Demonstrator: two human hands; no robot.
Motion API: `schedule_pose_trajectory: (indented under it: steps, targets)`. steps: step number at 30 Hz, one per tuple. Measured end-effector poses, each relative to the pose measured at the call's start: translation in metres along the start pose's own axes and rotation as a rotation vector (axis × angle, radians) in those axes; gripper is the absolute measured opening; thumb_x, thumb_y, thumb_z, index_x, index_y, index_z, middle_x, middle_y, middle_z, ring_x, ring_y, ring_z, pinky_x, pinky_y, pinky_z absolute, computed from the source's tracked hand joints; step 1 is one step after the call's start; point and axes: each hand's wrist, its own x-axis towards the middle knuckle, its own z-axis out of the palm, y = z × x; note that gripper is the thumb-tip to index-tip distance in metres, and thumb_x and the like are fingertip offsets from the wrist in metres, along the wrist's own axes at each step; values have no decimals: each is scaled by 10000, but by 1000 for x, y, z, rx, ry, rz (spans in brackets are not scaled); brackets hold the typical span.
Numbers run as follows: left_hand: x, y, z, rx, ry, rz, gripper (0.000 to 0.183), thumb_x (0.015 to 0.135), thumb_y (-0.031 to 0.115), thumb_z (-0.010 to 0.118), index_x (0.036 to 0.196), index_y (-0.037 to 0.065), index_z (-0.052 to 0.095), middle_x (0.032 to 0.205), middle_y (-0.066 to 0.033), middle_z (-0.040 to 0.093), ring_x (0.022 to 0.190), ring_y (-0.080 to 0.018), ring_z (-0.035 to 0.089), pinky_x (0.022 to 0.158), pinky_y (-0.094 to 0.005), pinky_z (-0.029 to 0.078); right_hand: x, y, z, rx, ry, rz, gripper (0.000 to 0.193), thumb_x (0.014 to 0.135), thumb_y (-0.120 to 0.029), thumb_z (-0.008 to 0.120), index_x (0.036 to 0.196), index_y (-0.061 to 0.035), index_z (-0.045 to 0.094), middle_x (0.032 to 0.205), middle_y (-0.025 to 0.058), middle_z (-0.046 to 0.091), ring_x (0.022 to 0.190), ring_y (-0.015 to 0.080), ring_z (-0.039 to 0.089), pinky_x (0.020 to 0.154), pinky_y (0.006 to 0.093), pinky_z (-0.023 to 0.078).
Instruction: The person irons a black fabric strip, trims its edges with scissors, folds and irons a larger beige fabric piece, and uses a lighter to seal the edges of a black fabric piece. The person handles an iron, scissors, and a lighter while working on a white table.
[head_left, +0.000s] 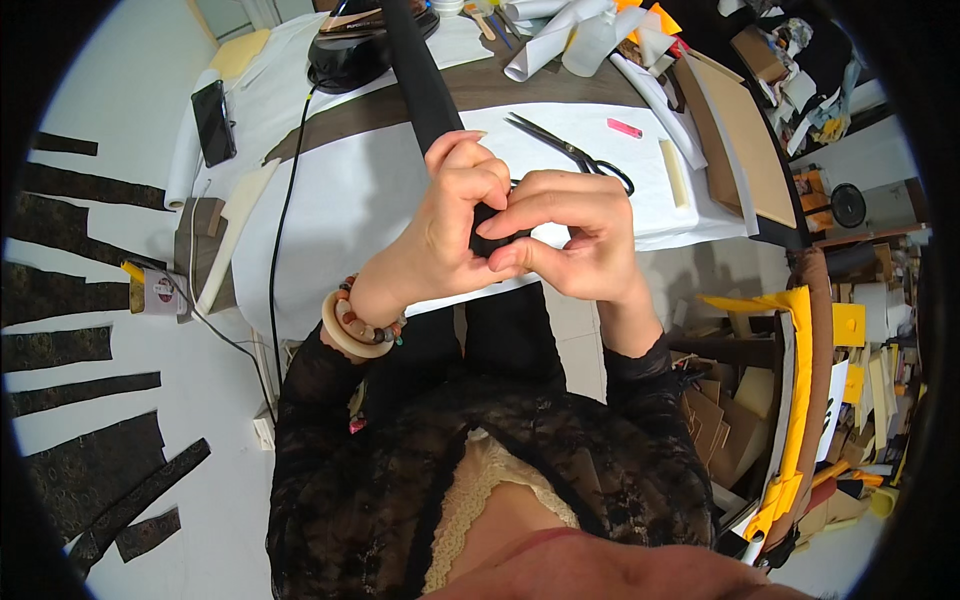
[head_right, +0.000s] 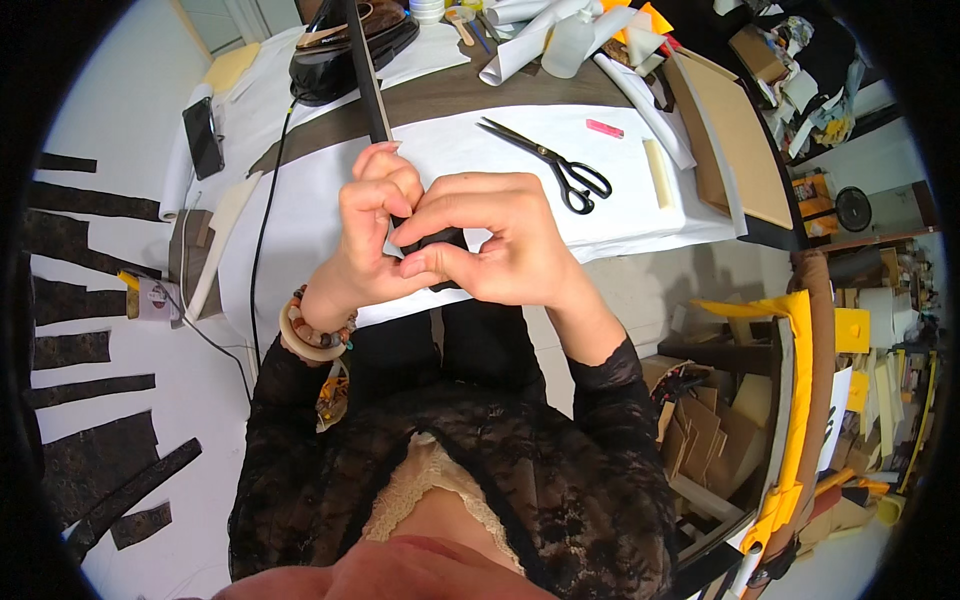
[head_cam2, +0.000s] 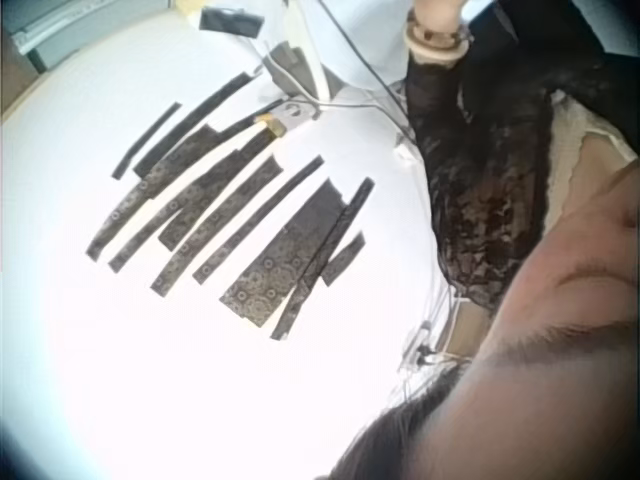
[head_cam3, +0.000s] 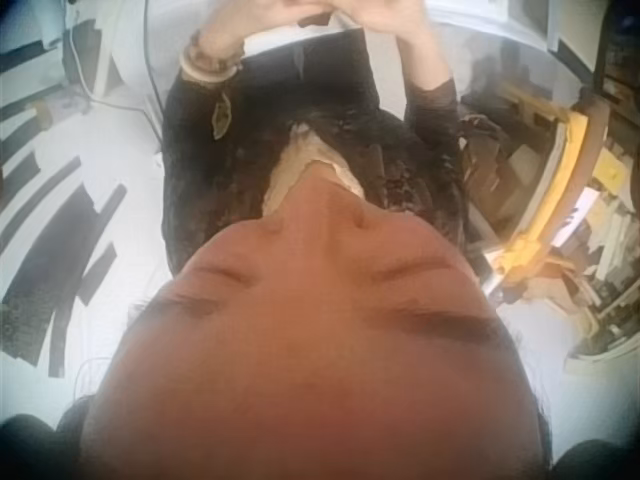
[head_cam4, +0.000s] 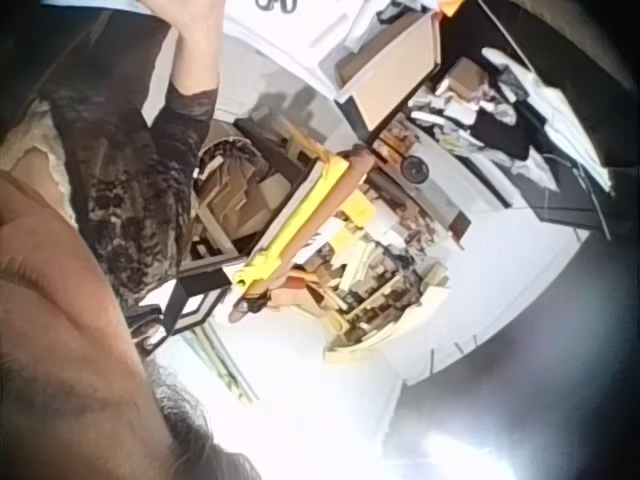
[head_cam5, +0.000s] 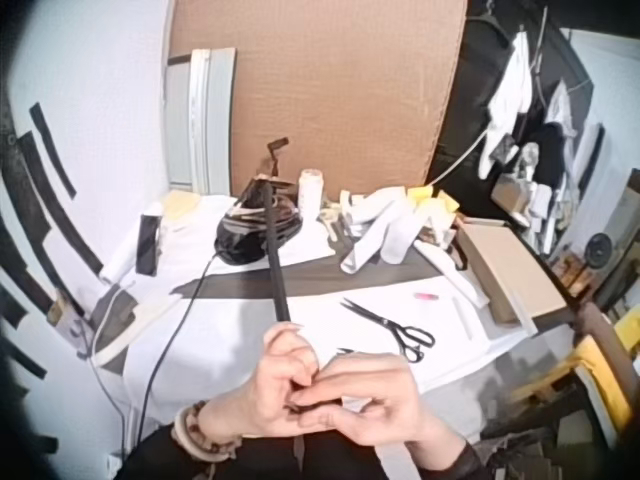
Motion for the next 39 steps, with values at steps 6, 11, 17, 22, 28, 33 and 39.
schedule_pose_trajectory:
  steps: [6, 11, 17, 22, 28, 33, 39]
  targets:
    - [3, 4, -6, 14, -41, -50, 580, 693, 154, 784, 1102, 96, 376, 896, -32, 478, 819, -209, 488, 1053, -488, 250, 2, 1, 9, -20, 104, -84, 220, 628, -74, 820, 823, -38, 725, 751, 59, 674, 667, 171, 620, 608, 259, 480]
    - [1, 7, -3, 70, -40, -44, 655, 671, 202, 819, 1136, 88, 372, 912, -41, 511, 842, -219, 499, 1042, -475, 270, 1, 6, 5, -24, 49, -100, 267, 611, -122, 855, 825, -23, 729, 727, 61, 664, 624, 140, 595, 547, 249, 448]
    - [46, -4, -36, 210, -381, 113, 761, 491, 608, 798, 928, 59, 504, 814, -43, 504, 835, -246, 508, 1010, -435, 321, -9, 23, -15, 167, -1, -90, 183, 677, -47, 803, 841, -28, 724, 743, 68, 658, 705, 191, 595, 637, 289, 460]
    - [67, -31, -24, 353, -286, 410, 634, 593, 685, 721, 614, 99, 483, 600, -11, 386, 548, -198, 452, 474, -291, 323, 1, 36, -30, 385, 191, -124, 337, 882, -244, 669, 1067, 38, 653, 916, 92, 652, 808, 143, 568, 751, 284, 463]
    - [86, -9, -54, 529, -24, 423, 715, 737, 768, 509, 540, 96, 363, 562, -31, 278, 463, -203, 345, 423, -307, 254, 57, 105, -71, 46, 502, 130, 248, 955, -210, 581, 933, 13, 686, 793, 21, 656, 747, 78, 586, 702, 228, 466]
    - [67, -8, -57, 782, -66, 286, 555, 889, 561, 497, 563, 120, 408, 582, -18, 299, 529, -193, 368, 466, -295, 283, 211, 226, -39, -440, 250, 22, 162, 840, -165, 630, 935, -48, 691, 891, 144, 683, 809, 300, 662, 736, 381, 514]
    - [55, -27, -45, 881, -201, 152, 389, 819, 366, 625, 575, 134, 431, 572, -7, 307, 539, -165, 365, 499, -271, 273, 354, 316, -10, -866, -97, -252, 719, 714, 77, 623, 1369, -118, 399, 1391, 127, 444, 1243, 365, 446, 1016, 415, 408]
